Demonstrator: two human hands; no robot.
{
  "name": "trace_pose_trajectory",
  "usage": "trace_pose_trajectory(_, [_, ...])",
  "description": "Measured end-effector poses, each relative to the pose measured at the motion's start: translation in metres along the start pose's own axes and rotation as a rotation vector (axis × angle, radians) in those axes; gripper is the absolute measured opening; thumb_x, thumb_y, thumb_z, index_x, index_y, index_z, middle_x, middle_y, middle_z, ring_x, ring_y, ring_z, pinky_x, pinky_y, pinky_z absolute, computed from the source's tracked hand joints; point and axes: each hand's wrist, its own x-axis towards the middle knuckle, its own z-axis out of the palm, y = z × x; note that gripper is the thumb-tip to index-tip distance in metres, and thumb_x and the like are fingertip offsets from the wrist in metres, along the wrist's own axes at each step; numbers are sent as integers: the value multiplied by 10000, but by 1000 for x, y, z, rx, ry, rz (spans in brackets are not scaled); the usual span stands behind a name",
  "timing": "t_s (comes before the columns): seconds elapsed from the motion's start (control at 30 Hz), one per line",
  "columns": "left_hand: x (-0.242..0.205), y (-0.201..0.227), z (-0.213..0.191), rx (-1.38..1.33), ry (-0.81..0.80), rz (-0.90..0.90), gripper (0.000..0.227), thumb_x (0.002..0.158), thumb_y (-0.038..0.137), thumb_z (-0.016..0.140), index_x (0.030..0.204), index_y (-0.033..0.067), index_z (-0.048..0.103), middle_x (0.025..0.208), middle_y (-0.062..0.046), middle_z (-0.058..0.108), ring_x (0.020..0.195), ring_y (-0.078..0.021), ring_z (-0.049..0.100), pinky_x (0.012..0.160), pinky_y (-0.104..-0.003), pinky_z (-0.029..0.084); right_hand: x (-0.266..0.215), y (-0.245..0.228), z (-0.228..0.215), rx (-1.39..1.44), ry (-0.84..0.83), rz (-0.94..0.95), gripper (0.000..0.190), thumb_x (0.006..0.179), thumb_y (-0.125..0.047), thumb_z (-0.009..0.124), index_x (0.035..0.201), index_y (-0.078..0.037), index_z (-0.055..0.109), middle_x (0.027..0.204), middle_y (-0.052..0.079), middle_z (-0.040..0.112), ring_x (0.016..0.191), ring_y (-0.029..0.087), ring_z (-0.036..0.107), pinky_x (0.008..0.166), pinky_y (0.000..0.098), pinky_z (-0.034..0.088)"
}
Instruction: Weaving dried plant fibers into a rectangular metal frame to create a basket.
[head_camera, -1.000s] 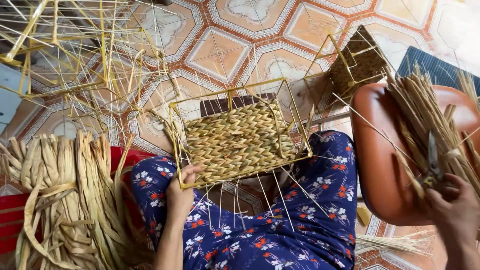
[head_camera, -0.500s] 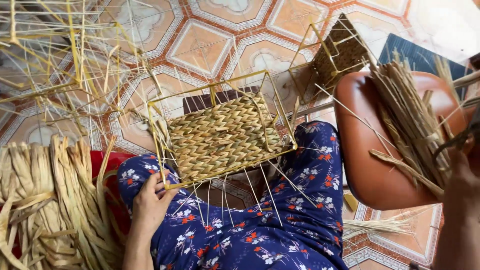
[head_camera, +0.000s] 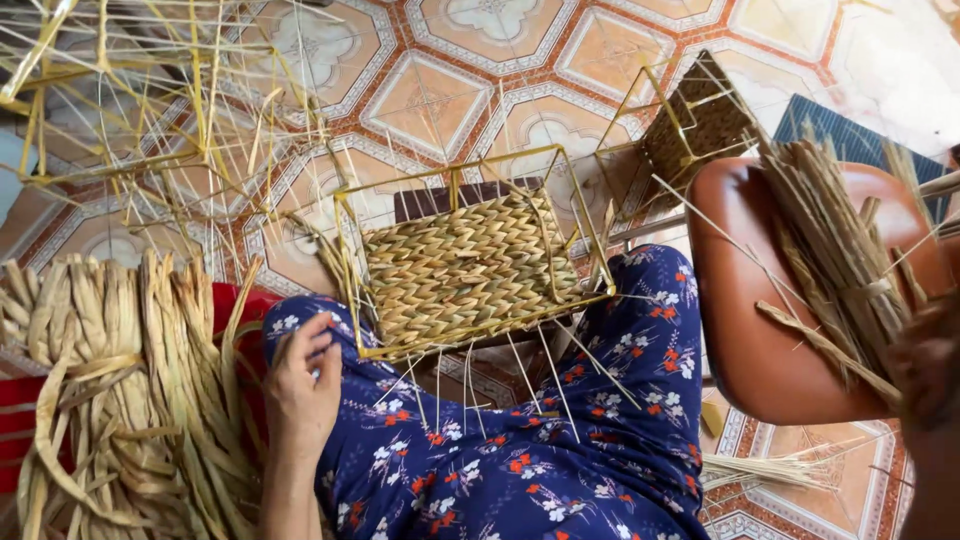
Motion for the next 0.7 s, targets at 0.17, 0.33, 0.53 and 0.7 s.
trace_pose_trajectory(0.17, [0,49,21,-76,-92,100,244,980,136,666,1212,70,702,1159,-102,746,1049,-225,748,903,-330,597,-71,119,36,51,-146,117,633,830,-22,669,1454,-60,570,979,7,614,847,93,570,734,207,455])
trace_pose_trajectory(0.33, [8,23,75,322,-297,498,484,860,333,716,1218,8,693,1184,-175,715,1062,-310,691,979,-459,503,-101,181,59,171,-265,366,612,919,-61,777,1518,-35,658,918,71,568,752,154,476,604,294,362])
trace_pose_trajectory(0.53, [14,47,76,387,-540,127,334,997,403,570,1195,178,715,1120,-16,777,904,-181,768,884,-355,616,-89,142,99,-346,-284,275,553,733,-185,829,1262,-156,667,931,32,726,802,149,682,696,330,558])
trace_pose_trajectory(0.7, [26,68,75,343,-503,130,257,971,330,647,1126,152,747,1096,-59,773,940,-254,740,818,-400,608,-65,133,132,-858,-403,161,597,786,-353,776,1355,-294,606,1011,127,651,877,312,703,802,445,572])
